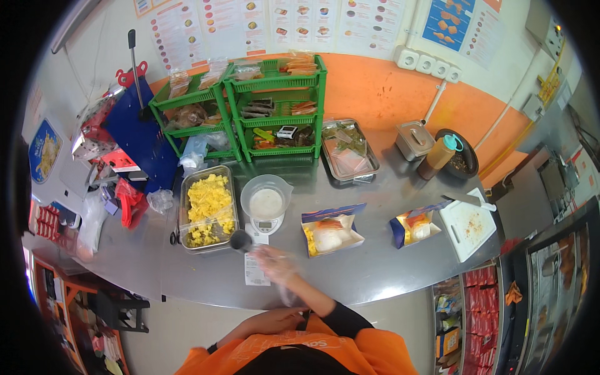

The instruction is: The person assembles food boxes by adding rice, sauce, scrambled eggs, and sliced fried chicken. They use a ladle, knife, and gloves to handle the ingredients and place them into branded boxes, then close and arrange the boxes on the counter.

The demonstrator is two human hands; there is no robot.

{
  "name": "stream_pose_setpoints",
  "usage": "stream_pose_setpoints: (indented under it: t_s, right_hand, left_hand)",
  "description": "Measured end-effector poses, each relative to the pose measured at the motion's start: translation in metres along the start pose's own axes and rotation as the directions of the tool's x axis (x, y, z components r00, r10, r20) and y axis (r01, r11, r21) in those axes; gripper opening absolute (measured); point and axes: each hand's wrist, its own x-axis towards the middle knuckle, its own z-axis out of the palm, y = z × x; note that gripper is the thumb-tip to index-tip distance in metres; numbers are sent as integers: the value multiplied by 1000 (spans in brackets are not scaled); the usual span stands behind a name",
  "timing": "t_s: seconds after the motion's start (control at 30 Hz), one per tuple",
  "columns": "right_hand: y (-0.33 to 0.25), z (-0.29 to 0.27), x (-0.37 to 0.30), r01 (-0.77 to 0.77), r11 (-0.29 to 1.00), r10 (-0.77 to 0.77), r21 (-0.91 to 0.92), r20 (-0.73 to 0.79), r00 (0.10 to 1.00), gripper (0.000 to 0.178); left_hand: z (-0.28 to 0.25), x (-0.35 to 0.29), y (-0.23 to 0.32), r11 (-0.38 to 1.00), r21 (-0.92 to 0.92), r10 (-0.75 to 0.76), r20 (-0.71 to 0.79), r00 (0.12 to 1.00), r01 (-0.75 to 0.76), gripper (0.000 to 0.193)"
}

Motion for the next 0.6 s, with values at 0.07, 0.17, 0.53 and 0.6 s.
stream_pose_setpoints:
  t_s: [0.07, 0.17, 0.53, 0.6]
  right_hand:
    - [20, 47, 40, 77, 948, -48, -308, 102, 994, 36]
    - [37, 98, 93, -144, 934, 167, -327, 43, 985, 45]
    - [-37, -129, -72, -278, 960, 275, -2, 171, 946, 54]
    - [-10, -242, -123, -78, 989, 65, -122, -108, 992, 42]
  left_hand:
    - [-5, -24, -46, 998, 1, 68, -197, 978, -69, 44]
    - [-22, -45, -34, 999, -39, -35, -281, 959, 25, 40]
    - [-31, -9, -28, 976, 205, -64, -65, 996, 77, 48]
    - [-27, 20, -16, 970, 239, -25, -83, 996, 45, 48]
